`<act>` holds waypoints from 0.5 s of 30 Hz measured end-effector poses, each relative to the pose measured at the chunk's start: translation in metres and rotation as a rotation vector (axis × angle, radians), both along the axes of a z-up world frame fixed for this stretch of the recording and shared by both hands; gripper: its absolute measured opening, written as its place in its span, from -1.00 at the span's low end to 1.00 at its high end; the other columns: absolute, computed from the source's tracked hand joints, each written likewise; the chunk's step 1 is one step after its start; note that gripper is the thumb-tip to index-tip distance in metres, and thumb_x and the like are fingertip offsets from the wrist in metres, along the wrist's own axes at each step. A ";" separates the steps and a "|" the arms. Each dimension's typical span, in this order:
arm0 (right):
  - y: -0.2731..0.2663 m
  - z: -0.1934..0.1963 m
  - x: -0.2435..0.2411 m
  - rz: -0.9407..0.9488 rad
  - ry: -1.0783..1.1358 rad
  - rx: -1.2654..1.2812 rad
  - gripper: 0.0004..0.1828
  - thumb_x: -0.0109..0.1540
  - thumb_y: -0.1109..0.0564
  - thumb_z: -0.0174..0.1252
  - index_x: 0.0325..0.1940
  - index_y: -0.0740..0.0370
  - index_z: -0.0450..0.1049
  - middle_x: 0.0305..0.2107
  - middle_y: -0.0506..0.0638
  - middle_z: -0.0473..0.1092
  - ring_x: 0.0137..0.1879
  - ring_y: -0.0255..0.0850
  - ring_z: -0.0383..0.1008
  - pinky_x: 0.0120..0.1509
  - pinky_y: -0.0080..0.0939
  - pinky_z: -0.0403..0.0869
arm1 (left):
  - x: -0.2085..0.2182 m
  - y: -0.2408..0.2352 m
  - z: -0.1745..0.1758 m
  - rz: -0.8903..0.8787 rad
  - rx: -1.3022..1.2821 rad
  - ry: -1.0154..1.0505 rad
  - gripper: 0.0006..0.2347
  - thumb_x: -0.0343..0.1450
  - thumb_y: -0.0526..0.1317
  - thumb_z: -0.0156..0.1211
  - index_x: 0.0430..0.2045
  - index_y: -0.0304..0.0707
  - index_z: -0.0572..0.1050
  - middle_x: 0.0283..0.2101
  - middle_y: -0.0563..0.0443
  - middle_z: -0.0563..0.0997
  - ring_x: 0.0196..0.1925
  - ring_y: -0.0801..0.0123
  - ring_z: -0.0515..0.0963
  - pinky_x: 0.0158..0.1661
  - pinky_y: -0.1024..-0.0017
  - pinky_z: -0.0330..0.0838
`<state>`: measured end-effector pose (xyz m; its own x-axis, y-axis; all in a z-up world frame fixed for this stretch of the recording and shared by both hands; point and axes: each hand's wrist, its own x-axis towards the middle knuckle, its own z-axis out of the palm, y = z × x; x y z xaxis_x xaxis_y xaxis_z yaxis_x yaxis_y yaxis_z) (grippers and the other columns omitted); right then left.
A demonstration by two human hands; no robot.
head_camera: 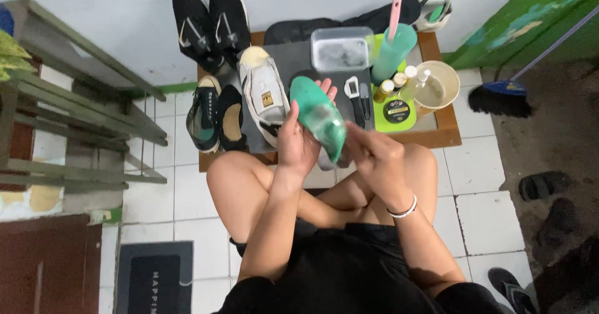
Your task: The person is cleaning a green shoe insole using a toothbrush and a cleaning solution. They repeatedly dip the toothbrush into a container of solution and scrub the insole, focusing on different areas to remove dirt and stains.
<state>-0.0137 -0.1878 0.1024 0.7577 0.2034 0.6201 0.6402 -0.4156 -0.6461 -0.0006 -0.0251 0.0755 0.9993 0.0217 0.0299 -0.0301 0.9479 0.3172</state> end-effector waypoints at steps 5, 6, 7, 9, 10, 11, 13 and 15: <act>0.006 -0.004 -0.011 0.009 0.010 0.024 -0.82 0.24 0.36 0.29 -0.08 0.29 0.67 -0.74 0.04 0.33 -0.61 -0.27 0.34 -0.47 -0.33 0.36 | -0.002 0.006 0.003 0.005 -0.018 0.012 -0.48 0.59 -0.03 -0.14 0.42 -0.41 0.13 0.51 -0.27 0.09 0.57 -0.01 0.04 0.52 0.22 0.00; 0.004 -0.008 -0.012 0.011 0.036 0.039 -0.83 0.25 0.35 0.30 -0.08 0.28 0.67 -0.75 0.01 0.30 -0.62 -0.32 0.31 -0.48 -0.38 0.34 | 0.000 0.009 -0.002 0.001 -0.045 0.015 -0.48 0.60 -0.04 -0.15 0.42 -0.41 0.13 0.51 -0.28 0.09 0.56 -0.01 0.05 0.52 0.21 -0.01; 0.007 0.000 -0.005 0.007 0.029 0.041 -0.83 0.25 0.35 0.30 -0.08 0.28 0.67 -0.75 0.01 0.30 -0.62 -0.32 0.31 -0.48 -0.38 0.34 | 0.002 0.007 0.002 -0.004 -0.044 0.009 -0.48 0.60 -0.04 -0.15 0.42 -0.41 0.13 0.51 -0.28 0.09 0.56 -0.01 0.05 0.52 0.21 -0.01; 0.009 0.010 -0.003 -0.046 -0.039 0.014 -0.81 0.26 0.41 0.25 -0.06 0.38 0.66 -0.72 0.09 0.33 -0.59 -0.19 0.35 -0.44 -0.22 0.34 | -0.006 0.002 0.005 -0.029 -0.007 0.031 -0.46 0.58 -0.04 -0.11 0.41 -0.43 0.13 0.51 -0.27 0.10 0.57 -0.04 0.03 0.52 0.21 -0.02; 0.009 0.008 -0.008 -0.048 -0.032 0.013 -0.81 0.26 0.41 0.25 -0.06 0.38 0.66 -0.72 0.09 0.33 -0.59 -0.19 0.35 -0.44 -0.22 0.34 | -0.006 0.003 0.005 -0.031 -0.009 0.039 -0.46 0.58 -0.04 -0.11 0.41 -0.43 0.13 0.51 -0.27 0.10 0.57 -0.04 0.03 0.52 0.21 -0.02; 0.010 0.007 -0.012 -0.059 -0.029 0.005 -0.80 0.25 0.40 0.28 -0.06 0.36 0.66 -0.72 0.10 0.33 -0.59 -0.18 0.37 -0.45 -0.23 0.35 | -0.006 0.004 0.004 -0.012 -0.026 0.035 -0.47 0.58 -0.05 -0.13 0.42 -0.44 0.12 0.51 -0.29 0.09 0.57 -0.06 0.02 0.52 0.18 -0.02; 0.013 0.000 -0.015 -0.065 -0.049 0.006 -0.79 0.23 0.39 0.31 -0.05 0.34 0.66 -0.72 0.11 0.33 -0.58 -0.16 0.39 -0.45 -0.25 0.35 | 0.000 0.012 0.004 0.011 -0.038 0.007 -0.47 0.58 -0.06 -0.14 0.42 -0.45 0.10 0.51 -0.31 0.08 0.57 -0.08 0.02 0.52 0.16 -0.02; 0.012 -0.012 -0.019 -0.055 0.037 0.065 -0.82 0.25 0.34 0.31 -0.08 0.27 0.67 -0.77 -0.03 0.28 -0.63 -0.37 0.27 -0.49 -0.39 0.32 | 0.002 0.016 -0.002 0.018 -0.084 0.022 -0.47 0.58 -0.07 -0.14 0.42 -0.44 0.09 0.51 -0.30 0.07 0.57 -0.07 0.01 0.52 0.16 -0.04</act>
<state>-0.0331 -0.1760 0.0902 0.7890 0.1214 0.6023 0.5933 -0.4058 -0.6953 0.0012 -0.0094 0.0731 0.9992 0.0407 0.0048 -0.0406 0.9706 0.2371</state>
